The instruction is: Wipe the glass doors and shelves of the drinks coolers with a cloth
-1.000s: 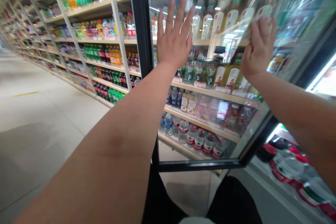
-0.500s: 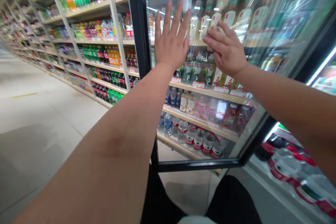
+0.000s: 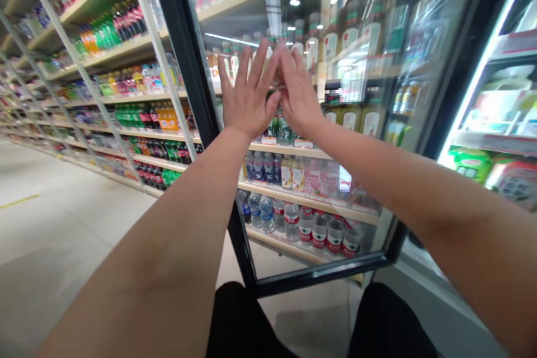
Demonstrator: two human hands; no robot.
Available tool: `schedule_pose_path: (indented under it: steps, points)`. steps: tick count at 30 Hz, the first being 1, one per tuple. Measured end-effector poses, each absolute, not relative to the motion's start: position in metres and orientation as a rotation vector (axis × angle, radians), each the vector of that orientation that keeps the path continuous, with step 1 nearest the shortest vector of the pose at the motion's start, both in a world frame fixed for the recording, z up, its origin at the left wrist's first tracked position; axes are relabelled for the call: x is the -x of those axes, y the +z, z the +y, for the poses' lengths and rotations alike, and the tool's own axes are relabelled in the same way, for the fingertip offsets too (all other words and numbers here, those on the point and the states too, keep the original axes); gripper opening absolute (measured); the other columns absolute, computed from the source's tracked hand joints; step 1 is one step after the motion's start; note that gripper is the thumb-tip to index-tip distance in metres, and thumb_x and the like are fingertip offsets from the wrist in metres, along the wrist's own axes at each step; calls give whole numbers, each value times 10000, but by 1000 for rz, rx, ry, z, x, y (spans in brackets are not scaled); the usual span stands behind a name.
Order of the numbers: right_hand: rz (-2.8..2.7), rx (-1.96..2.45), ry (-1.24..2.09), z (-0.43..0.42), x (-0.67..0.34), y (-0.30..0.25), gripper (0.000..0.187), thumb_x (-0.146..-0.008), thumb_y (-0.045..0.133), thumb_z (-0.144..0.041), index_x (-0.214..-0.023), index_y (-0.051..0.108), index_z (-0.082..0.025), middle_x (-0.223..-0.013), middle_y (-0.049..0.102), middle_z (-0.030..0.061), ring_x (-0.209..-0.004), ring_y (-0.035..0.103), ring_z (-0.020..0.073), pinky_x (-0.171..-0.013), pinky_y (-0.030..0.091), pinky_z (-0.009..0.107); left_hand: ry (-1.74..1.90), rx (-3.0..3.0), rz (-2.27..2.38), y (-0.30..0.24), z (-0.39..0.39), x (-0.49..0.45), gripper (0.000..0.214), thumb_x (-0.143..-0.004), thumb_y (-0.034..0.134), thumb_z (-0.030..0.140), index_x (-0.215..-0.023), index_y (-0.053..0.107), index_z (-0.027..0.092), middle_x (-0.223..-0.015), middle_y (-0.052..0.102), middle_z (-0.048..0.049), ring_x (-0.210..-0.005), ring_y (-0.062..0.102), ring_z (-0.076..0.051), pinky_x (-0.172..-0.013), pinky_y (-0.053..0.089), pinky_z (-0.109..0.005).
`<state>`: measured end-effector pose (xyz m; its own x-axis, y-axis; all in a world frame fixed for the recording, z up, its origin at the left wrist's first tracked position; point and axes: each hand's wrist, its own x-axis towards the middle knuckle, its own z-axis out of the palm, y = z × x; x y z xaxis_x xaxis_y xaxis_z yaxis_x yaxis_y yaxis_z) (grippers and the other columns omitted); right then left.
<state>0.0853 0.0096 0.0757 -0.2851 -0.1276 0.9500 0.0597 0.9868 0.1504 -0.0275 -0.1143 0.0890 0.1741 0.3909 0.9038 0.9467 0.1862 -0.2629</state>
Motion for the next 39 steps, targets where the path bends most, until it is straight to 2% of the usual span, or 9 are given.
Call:
schedule_pose_path:
  steps: [4, 10, 14, 16, 18, 25, 31, 34, 39]
  points:
    - [-1815, -86, -76, -2, -76, 47, 683, -1028, 320, -218, -1680, 117, -208, -1749, 195, 67, -1646, 54, 137, -1395, 175, 429, -572, 1488, -1322, 85, -116, 32, 637, -1055, 466, 374, -1669, 313, 296, -1702, 348, 9, -1635, 79, -336, -1259, -170, -726]
    - [-1841, -238, -73, 0, -96, -13, 711, -1008, 407, -177, -1675, 162, -201, -1732, 235, 124, -1642, 122, 162, -1370, 242, 462, -500, 1497, -1318, 83, -122, 27, 486, -1050, 486, 375, -1531, 544, 342, -1696, 362, 7, -1611, 142, -428, -1235, -78, -802]
    - [-1816, -209, -96, 12, -125, -8, 393, -1005, 557, -276, -1396, 572, -240, -1710, 305, 97, -1620, 241, 235, -1312, 346, 549, -421, 1607, -1212, 80, -122, 33, 455, -1068, 397, 257, -1459, 600, 369, -1663, 425, 39, -1574, 329, -298, -1315, 156, -623]
    - [-1746, -141, -187, 17, -140, 6, 142, -1012, 560, -280, -1053, 692, -247, -1677, 382, 43, -1611, 267, 270, -1309, 306, 623, -395, 1604, -1123, 75, -120, 36, 438, -1062, 403, 201, -1362, 675, 368, -1621, 491, 25, -1528, 415, -256, -1275, 313, -525]
    - [-1694, -81, -287, 18, -155, 22, 199, -1012, 552, -258, -855, 673, -242, -1655, 418, -6, -1612, 261, 281, -1329, 226, 653, -390, 1574, -1074, 66, -118, 38, 390, -1062, 437, 186, -1255, 734, 351, -1524, 601, 3, -1432, 527, -265, -1185, 429, -488]
    - [-1833, -103, -567, -12, -186, 47, 260, -1036, 505, -204, -822, 642, -261, -1675, 335, -152, -1621, 211, 180, -1390, -12, 534, -445, 1511, -1127, -18, -132, 33, 365, -1058, 452, 137, -1107, 792, 260, -1326, 741, -43, -1365, 608, -306, -1097, 524, -478]
    - [-1814, -92, -678, -37, -189, 42, 299, -1066, 440, -165, -900, 660, -281, -1694, 232, -196, -1630, 119, 152, -1305, -209, 520, -455, 1445, -1387, -110, -169, 36, 524, -987, 571, 187, -1505, 589, 267, -1594, 496, -143, -1527, 385, -378, -1250, 365, -630]
    - [-1891, -65, -630, -47, -193, 43, 347, -1080, 411, -179, -926, 690, -317, -1671, 272, -211, -1624, 170, 203, -1279, -180, 641, -518, 1355, -1438, -133, -178, 33, 722, -967, 690, 285, -1631, 406, 290, -1652, 381, -182, -1536, 336, -418, -1240, 339, -695]
    - [-1964, 3, -573, -55, -205, 33, 424, -1094, 353, -199, -1109, 700, -441, -1628, 329, -247, -1599, 255, 183, -1302, -108, 654, -551, 1227, -1452, -136, -194, 49, 933, -931, 712, 204, -1688, 206, 409, -1611, 464, -133, -1484, 416, -483, -1156, 251, -878]
